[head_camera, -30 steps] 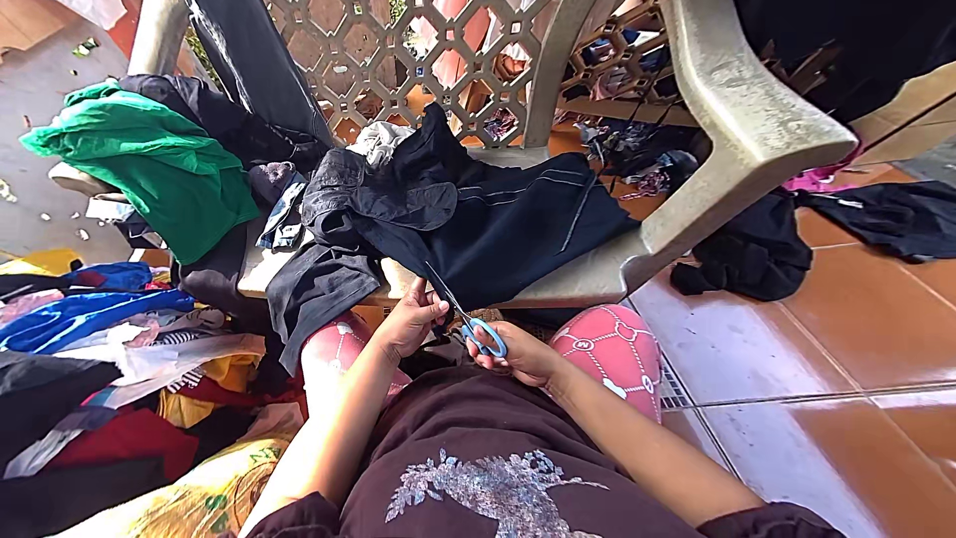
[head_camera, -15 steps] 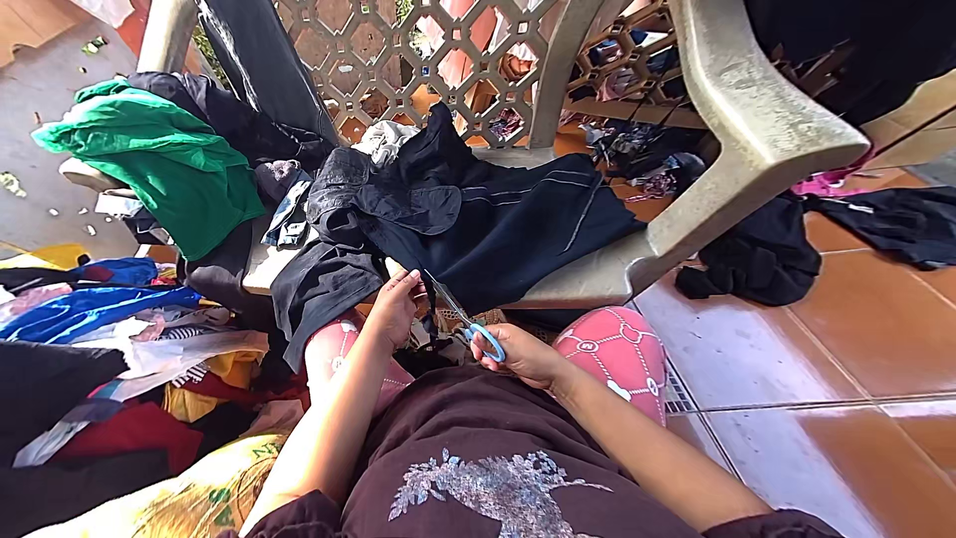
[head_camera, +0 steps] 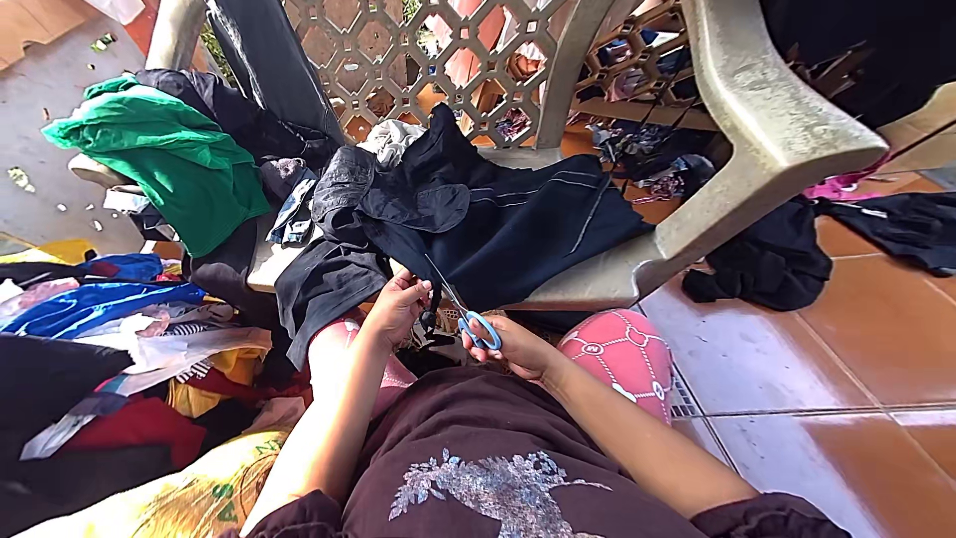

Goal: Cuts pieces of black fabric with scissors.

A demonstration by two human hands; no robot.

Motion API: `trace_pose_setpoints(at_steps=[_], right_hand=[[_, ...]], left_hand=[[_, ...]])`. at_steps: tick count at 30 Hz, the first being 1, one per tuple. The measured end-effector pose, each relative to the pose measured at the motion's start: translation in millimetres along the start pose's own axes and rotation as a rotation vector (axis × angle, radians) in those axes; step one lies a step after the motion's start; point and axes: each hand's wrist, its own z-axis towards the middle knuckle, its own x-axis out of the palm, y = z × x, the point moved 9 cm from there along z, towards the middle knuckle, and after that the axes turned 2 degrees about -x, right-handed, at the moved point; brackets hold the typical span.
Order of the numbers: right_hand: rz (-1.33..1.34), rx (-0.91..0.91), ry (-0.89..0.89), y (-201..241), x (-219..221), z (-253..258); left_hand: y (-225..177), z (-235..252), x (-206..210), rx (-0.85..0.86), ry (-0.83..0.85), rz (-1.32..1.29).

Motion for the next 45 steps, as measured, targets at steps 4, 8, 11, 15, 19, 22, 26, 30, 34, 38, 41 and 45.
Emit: trace_pose_setpoints(at_steps=[4, 8, 11, 15, 19, 22, 26, 30, 34, 38, 41, 45], right_hand=[[-0.005, -0.002, -0.012, 0.8, 0.5, 2.1], [-0.023, -0.015, -0.042, 0.1, 0.8, 0.9], [0.0, -0.002, -0.028, -2.2, 3.4, 0.6], [0.059, 0.002, 0.018, -1.2, 9.1, 3.5], [0.055, -0.006, 0.018, 0.5, 10.2, 6.4], [0.045, 0.004, -0.005, -0.8, 10.3, 6.1], [0.002, 0.001, -0.025, 1.0, 8.6, 5.2], [0.008, 0.025, 0.003, 2.2, 11.2, 6.1], [0.024, 0.023, 0.02, 7.7, 15.2, 9.1], [-0.003, 0.039, 0.0, 8.0, 15.8, 11.8], [-0.032, 0.053, -0.027, 5.8, 14.1, 11.6], [-0.026, 0.056, -0.037, 5.5, 11.5, 10.2]], left_hand=[[-0.2, -0.2, -2.2, -0.001, -0.004, -0.001], [-1.3, -0.9, -5.6, 0.006, 0.005, -0.009], [-1.6, -1.8, -4.9, 0.016, 0.044, -0.029], [0.9, -3.8, -1.0, 0.003, 0.091, -0.007], [3.7, -7.6, 5.3, -0.013, 0.118, 0.013], [3.8, -8.4, 3.9, -0.01, 0.117, 0.021], [2.4, -11.1, 2.8, -0.002, 0.126, 0.037], [0.7, -14.8, 3.3, -0.001, 0.141, 0.063], [0.7, -19.8, 7.3, -0.006, 0.151, 0.098], [0.1, -21.2, 5.4, 0.002, 0.131, 0.122], [0.4, -22.6, 4.9, -0.004, 0.12, 0.141], [-6.1, -19.3, -1.4, 0.027, 0.089, 0.229]])
